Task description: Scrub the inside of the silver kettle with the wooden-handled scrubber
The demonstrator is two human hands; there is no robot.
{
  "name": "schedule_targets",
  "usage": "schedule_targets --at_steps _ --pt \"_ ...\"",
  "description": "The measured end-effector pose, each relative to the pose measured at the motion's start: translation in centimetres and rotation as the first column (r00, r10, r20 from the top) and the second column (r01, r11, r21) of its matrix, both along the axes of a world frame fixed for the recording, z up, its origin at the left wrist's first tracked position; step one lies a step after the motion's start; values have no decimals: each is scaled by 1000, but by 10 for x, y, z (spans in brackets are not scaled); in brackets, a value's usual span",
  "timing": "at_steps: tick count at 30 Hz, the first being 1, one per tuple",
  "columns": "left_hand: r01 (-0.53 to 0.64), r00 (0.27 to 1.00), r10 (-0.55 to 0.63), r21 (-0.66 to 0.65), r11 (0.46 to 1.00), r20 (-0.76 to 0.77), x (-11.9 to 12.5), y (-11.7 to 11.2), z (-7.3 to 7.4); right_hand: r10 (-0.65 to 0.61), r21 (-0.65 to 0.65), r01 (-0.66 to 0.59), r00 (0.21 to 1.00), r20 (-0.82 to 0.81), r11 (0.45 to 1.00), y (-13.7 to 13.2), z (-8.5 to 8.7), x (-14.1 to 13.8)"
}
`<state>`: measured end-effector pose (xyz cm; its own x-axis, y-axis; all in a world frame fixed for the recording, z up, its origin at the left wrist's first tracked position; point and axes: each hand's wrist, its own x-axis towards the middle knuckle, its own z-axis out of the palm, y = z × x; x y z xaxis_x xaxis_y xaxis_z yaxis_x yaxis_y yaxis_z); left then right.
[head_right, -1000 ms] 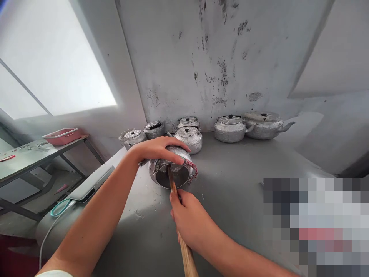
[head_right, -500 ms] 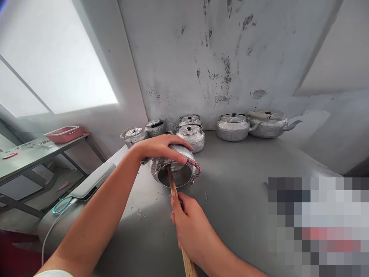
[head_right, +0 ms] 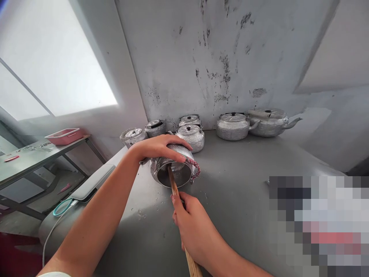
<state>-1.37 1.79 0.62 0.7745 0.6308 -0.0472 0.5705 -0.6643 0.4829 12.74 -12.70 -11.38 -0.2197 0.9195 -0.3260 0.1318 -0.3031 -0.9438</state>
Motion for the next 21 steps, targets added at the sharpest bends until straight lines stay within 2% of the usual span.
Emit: schedule_targets --at_steps 10,21 --pt "6 1000 -6 5 1000 3 0 1 0 -10 23 10 1000 -5 1000 -1 1 1" --pt "-20 1000 20 3 1000 -9 1 -2 0 7 -10 -6 999 32 1000 -2 -1 2"
